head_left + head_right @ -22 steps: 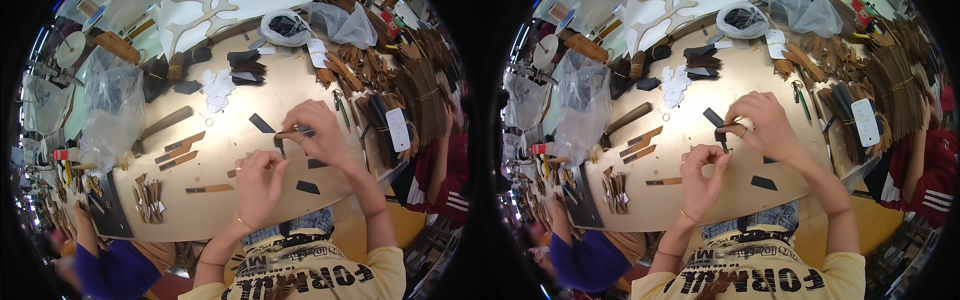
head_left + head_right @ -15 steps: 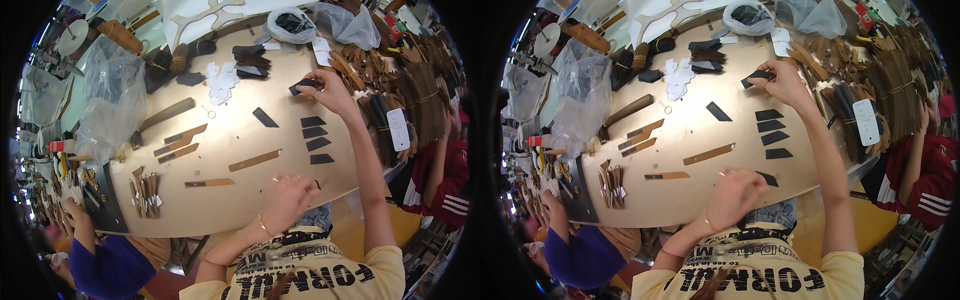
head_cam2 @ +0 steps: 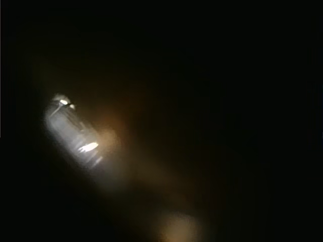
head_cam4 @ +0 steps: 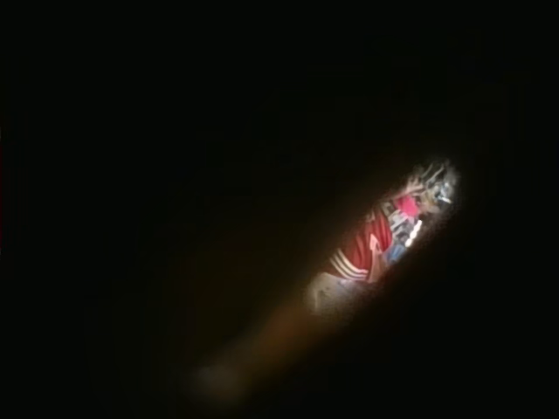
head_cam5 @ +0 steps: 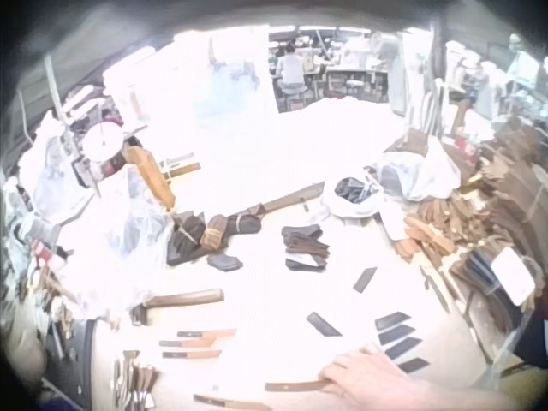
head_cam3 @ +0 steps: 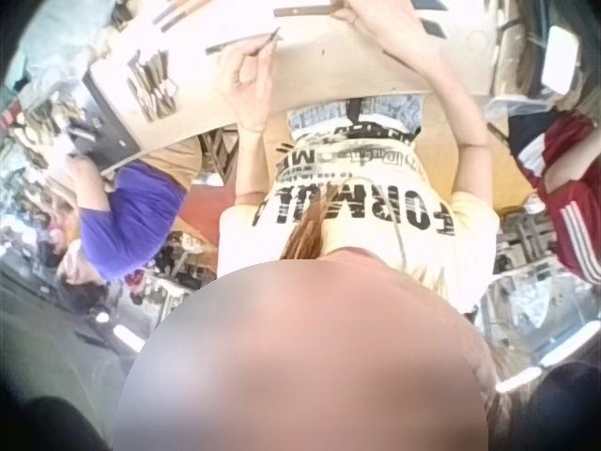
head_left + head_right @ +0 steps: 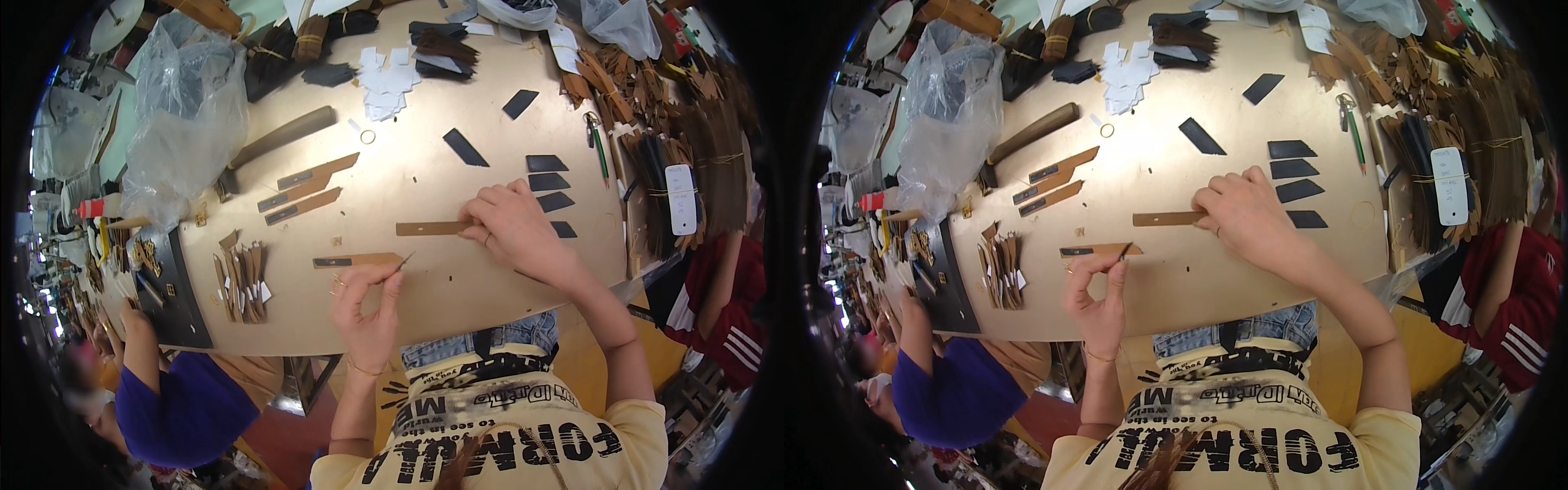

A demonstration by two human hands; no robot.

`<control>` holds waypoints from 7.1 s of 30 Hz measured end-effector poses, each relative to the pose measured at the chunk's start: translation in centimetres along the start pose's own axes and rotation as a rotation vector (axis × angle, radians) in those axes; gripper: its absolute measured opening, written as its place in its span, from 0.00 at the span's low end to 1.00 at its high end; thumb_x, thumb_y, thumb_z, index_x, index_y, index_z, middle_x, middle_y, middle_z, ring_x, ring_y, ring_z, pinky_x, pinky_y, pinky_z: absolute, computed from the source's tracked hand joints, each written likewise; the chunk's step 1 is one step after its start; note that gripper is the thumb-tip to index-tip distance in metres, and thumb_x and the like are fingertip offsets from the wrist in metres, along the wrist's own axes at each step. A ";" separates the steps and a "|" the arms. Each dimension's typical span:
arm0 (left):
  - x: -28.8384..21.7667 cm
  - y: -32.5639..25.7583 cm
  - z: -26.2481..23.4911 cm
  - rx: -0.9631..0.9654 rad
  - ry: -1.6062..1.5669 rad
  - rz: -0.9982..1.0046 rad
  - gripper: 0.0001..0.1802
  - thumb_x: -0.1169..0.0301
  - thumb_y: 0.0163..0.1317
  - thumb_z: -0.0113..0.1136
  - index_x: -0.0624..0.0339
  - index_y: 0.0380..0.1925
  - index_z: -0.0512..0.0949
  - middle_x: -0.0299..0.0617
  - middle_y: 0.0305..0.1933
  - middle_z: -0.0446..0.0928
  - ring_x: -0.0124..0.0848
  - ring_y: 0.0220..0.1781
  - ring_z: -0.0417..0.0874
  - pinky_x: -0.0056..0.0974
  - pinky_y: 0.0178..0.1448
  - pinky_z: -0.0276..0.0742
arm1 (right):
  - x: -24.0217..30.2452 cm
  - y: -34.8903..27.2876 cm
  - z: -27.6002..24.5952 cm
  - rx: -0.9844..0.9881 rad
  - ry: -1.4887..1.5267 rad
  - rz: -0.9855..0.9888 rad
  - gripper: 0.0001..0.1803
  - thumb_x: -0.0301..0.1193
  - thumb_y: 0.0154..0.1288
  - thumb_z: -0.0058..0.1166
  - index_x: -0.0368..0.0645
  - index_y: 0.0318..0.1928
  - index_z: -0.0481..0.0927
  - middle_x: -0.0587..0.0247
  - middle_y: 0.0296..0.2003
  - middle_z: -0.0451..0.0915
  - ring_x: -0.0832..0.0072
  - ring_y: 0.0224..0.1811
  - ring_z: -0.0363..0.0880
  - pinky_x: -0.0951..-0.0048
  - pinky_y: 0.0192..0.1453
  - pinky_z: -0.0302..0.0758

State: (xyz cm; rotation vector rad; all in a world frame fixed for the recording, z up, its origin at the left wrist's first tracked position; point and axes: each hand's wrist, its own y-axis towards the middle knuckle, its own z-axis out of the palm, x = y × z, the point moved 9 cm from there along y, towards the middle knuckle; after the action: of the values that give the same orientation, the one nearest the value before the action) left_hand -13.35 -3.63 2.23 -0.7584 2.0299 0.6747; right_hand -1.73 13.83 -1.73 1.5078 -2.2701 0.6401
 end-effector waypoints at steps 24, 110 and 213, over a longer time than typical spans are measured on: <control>-3.3 -1.7 2.0 -0.028 0.261 0.498 0.16 0.78 0.44 0.76 0.50 0.35 0.87 0.31 0.37 0.78 0.31 0.39 0.77 0.37 0.44 0.69 | 1.6 -5.5 -3.4 -0.376 -0.069 -0.156 0.21 0.27 0.59 0.61 0.45 0.55 0.81 0.66 0.46 0.80 0.73 0.47 0.77 0.63 0.59 0.66; -1.1 1.0 7.4 0.341 0.610 0.502 0.08 0.69 0.55 0.72 0.56 0.34 0.85 0.35 0.38 0.80 0.33 0.40 0.79 0.42 0.52 0.67 | 1.4 -5.2 0.1 -0.575 0.016 0.003 0.24 0.24 0.55 0.56 0.42 0.55 0.79 0.58 0.54 0.76 0.63 0.58 0.72 0.58 0.62 0.67; 2.1 3.6 5.4 0.377 -0.301 -0.346 0.07 0.73 0.68 0.63 0.66 0.41 0.81 0.36 0.35 0.82 0.21 0.35 0.79 0.28 0.43 0.74 | -12.5 0.7 -9.2 -0.376 -0.058 0.262 0.17 0.35 0.63 0.64 0.45 0.51 0.83 0.61 0.45 0.75 0.63 0.51 0.73 0.63 0.57 0.71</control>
State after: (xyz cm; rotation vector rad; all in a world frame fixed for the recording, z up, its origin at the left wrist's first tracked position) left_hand -14.07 1.94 -1.63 -0.7099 1.6314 0.1837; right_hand 2.63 28.68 -0.52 1.0773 -2.4817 0.2145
